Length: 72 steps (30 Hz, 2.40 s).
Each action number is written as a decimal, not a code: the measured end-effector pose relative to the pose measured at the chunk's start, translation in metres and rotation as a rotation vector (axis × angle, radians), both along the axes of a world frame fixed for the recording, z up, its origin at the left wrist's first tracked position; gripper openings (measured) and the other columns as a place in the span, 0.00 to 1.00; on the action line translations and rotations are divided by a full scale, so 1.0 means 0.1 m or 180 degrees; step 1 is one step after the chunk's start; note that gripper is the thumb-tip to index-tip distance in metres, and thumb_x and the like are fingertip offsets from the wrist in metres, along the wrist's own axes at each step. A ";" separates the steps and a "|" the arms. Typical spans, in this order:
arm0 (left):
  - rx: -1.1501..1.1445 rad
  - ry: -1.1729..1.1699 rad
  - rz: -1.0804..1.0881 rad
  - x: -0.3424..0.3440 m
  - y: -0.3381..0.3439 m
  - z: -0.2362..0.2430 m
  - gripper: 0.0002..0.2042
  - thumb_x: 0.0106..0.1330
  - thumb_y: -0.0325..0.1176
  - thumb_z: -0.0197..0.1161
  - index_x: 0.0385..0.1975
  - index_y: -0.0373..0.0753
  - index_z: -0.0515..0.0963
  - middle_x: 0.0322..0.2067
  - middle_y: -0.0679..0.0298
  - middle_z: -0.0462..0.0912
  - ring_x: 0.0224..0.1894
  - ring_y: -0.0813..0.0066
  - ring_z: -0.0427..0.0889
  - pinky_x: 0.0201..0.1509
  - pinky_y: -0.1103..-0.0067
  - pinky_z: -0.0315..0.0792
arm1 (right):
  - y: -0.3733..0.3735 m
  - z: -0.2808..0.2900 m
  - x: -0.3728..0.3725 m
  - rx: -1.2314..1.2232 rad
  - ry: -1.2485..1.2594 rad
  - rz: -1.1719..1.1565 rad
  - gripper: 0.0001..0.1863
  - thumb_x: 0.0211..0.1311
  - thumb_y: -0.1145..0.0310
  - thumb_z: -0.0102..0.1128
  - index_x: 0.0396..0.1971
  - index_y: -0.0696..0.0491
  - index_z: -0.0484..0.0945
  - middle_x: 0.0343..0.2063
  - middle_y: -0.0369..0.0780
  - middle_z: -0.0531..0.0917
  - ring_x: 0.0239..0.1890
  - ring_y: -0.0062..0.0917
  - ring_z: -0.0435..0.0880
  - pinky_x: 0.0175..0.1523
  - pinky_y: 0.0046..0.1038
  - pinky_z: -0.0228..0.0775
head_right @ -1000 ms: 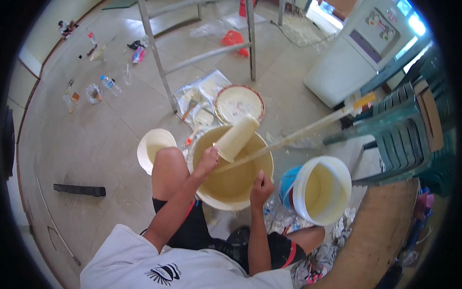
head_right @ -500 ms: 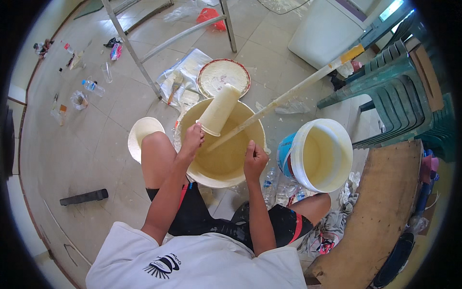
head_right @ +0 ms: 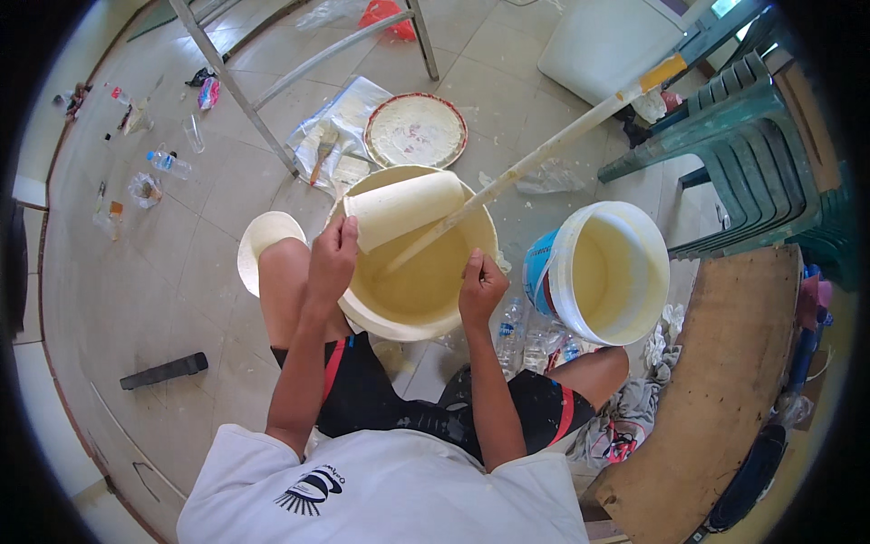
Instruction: Scraping paint residue from a floor and then mixing paint in a bucket.
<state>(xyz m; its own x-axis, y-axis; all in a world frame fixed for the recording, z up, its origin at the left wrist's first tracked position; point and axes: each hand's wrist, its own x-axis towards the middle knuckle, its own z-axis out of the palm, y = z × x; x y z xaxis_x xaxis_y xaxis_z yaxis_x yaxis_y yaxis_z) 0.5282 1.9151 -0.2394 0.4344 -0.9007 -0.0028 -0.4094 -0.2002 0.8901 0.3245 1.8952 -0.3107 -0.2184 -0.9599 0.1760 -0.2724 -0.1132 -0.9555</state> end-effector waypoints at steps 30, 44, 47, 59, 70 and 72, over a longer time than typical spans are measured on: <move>0.0862 -0.2460 -0.2215 -0.83 0.05 -0.78 0.14 0.54 0.38 0.54 0.14 0.37 0.78 0.15 0.54 0.77 0.20 0.59 0.80 0.23 0.68 0.72 | -0.05 0.07 0.01 0.0042 0.0267 -0.0012 0.18 0.59 0.66 0.51 0.11 0.58 0.66 0.08 0.36 0.68 0.12 0.18 0.66 0.19 0.24 0.55; 0.0807 -0.1964 -0.1799 -0.76 0.03 -0.84 0.11 0.51 0.37 0.57 0.15 0.36 0.78 0.16 0.55 0.79 0.22 0.60 0.80 0.26 0.67 0.72 | -0.52 -0.20 -0.02 0.1821 0.2379 0.2979 0.19 0.56 0.55 0.49 0.26 0.58 0.78 0.26 0.51 0.79 0.34 0.42 0.79 0.40 0.38 0.69; 0.1077 -0.1688 -0.2519 -0.61 -0.07 -0.71 0.10 0.52 0.37 0.56 0.18 0.38 0.79 0.17 0.59 0.80 0.24 0.63 0.81 0.28 0.70 0.73 | -0.56 -0.31 0.02 0.1363 0.2829 0.3041 0.16 0.50 0.58 0.52 0.22 0.57 0.78 0.23 0.50 0.79 0.31 0.43 0.79 0.38 0.40 0.70; 0.0484 -0.1466 0.0699 0.71 -0.96 -0.96 0.35 0.60 0.61 0.42 0.58 0.38 0.56 0.58 0.48 0.56 0.60 0.52 0.56 0.60 0.54 0.49 | -0.09 -0.81 0.85 0.0015 0.4918 0.3811 0.08 0.45 0.65 0.54 0.19 0.51 0.81 0.24 0.42 0.82 0.28 0.34 0.82 0.33 0.34 0.73; 0.0483 -0.0761 0.0285 0.69 -1.04 -0.78 0.29 0.63 0.55 0.39 0.54 0.35 0.64 0.52 0.49 0.68 0.52 0.53 0.70 0.54 0.64 0.64 | -0.09 -1.54 0.89 0.0288 0.4890 0.3569 0.09 0.50 0.72 0.50 0.25 0.55 0.81 0.25 0.44 0.82 0.29 0.35 0.82 0.32 0.36 0.74; 0.0527 -0.0770 0.0267 0.69 -1.02 -0.75 0.29 0.63 0.55 0.39 0.54 0.35 0.64 0.50 0.48 0.69 0.50 0.52 0.71 0.53 0.64 0.65 | -0.08 -1.53 0.93 0.0397 0.4927 0.3650 0.09 0.49 0.74 0.49 0.24 0.56 0.81 0.25 0.46 0.81 0.29 0.37 0.82 0.32 0.36 0.74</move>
